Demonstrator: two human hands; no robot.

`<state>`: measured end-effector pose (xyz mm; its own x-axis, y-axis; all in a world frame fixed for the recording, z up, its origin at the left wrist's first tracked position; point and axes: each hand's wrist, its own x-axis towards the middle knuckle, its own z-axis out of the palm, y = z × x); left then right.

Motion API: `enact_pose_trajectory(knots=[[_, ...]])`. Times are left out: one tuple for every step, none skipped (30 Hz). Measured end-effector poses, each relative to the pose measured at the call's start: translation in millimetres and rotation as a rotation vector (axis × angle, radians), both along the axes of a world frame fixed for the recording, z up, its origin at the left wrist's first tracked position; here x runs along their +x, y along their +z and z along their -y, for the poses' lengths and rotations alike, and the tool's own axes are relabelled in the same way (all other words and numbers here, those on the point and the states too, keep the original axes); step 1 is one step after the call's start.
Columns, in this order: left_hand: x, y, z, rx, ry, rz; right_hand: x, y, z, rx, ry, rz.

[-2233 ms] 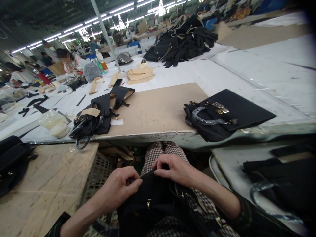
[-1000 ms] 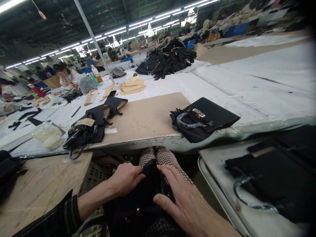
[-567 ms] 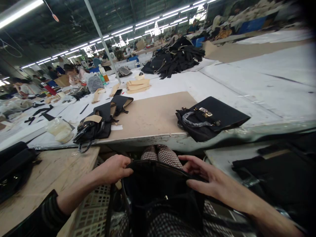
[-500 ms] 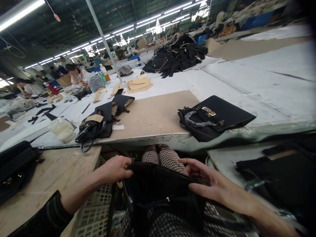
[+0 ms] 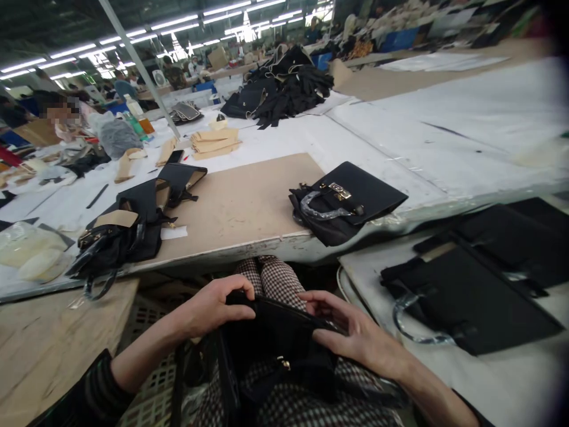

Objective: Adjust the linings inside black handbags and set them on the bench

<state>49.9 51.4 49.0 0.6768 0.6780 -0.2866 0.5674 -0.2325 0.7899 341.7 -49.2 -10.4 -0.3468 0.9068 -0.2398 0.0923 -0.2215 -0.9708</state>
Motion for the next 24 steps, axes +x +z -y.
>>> enact_pose_trajectory(knots=[[2.3, -3.4, -1.2, 0.019, -0.012, 0.017, 0.7, 0.7, -0.2, -0.008, -0.013, 0.001], [4.3, -6.5, -2.3, 0.035, -0.028, 0.032, 1.2, 1.6, -0.6, -0.014, -0.024, 0.005], [5.8, -9.0, -3.5, 0.046, -0.046, 0.044, 1.7, 2.5, -1.2, -0.013, -0.036, 0.013], [6.9, -11.0, -4.7, 0.052, -0.066, 0.053, 2.1, 3.4, -1.9, -0.006, -0.049, 0.026], [7.6, -12.5, -5.9, 0.056, -0.080, 0.060, 2.5, 4.0, -2.4, 0.004, -0.063, 0.041], [7.9, -13.4, -7.0, 0.057, -0.091, 0.063, 3.0, 4.3, -2.7, 0.019, -0.076, 0.056], [7.9, -14.0, -8.0, 0.052, -0.098, 0.063, 3.4, 4.4, -2.9, 0.033, -0.089, 0.068], [7.7, -14.2, -8.7, 0.043, -0.101, 0.060, 3.7, 4.4, -2.8, 0.046, -0.099, 0.079], [7.3, -14.3, -9.1, 0.031, -0.100, 0.056, 4.0, 4.3, -2.6, 0.059, -0.106, 0.090], [6.8, -14.5, -9.4, 0.020, -0.093, 0.050, 4.1, 4.2, -2.3, 0.073, -0.112, 0.099], [6.4, -14.8, -9.3, 0.011, -0.080, 0.046, 4.1, 4.4, -2.1, 0.089, -0.117, 0.111], [6.1, -15.4, -9.0, 0.006, -0.061, 0.043, 4.0, 4.8, -2.0, 0.106, -0.120, 0.125], [5.9, -16.1, -8.5, 0.005, -0.037, 0.042, 3.9, 5.4, -1.9, 0.124, -0.122, 0.142], [5.9, -17.0, -7.7, 0.007, -0.013, 0.041, 3.8, 6.2, -2.0, 0.142, -0.121, 0.162], [6.2, -17.9, -6.8, 0.009, 0.010, 0.039, 3.7, 6.9, -2.0, 0.158, -0.119, 0.186], [6.8, -18.7, -5.6, 0.012, 0.031, 0.036, 3.7, 7.5, -2.0, 0.171, -0.118, 0.212], [7.6, -19.4, -4.4, 0.017, 0.052, 0.034, 3.6, 7.9, -2.0, 0.180, -0.123, 0.235], [8.7, -19.9, -3.0, 0.022, 0.075, 0.031, 3.5, 8.0, -1.9, 0.183, -0.134, 0.250], [9.9, -20.5, -1.7, 0.027, 0.098, 0.030, 3.2, 7.9, -1.8, 0.178, -0.147, 0.255], [11.3, -21.1, -0.5, 0.035, 0.123, 0.031, 2.7, 7.6, -1.7, 0.166, -0.160, 0.254], [12.6, -21.9, 0.7, 0.045, 0.145, 0.034, 2.1, 7.2, -1.8, 0.153, -0.170, 0.251], [14.0, -23.0, 1.6, 0.056, 0.165, 0.039, 1.4, 7.0, -2.0, 0.142, -0.175, 0.251], [15.4, -24.4, 2.3, 0.070, 0.182, 0.043, 0.5, 6.9, -2.4, 0.136, -0.174, 0.255], [16.6, -26.1, 2.7, 0.086, 0.197, 0.045, -0.4, 7.0, -3.0, 0.138, -0.171, 0.264]])
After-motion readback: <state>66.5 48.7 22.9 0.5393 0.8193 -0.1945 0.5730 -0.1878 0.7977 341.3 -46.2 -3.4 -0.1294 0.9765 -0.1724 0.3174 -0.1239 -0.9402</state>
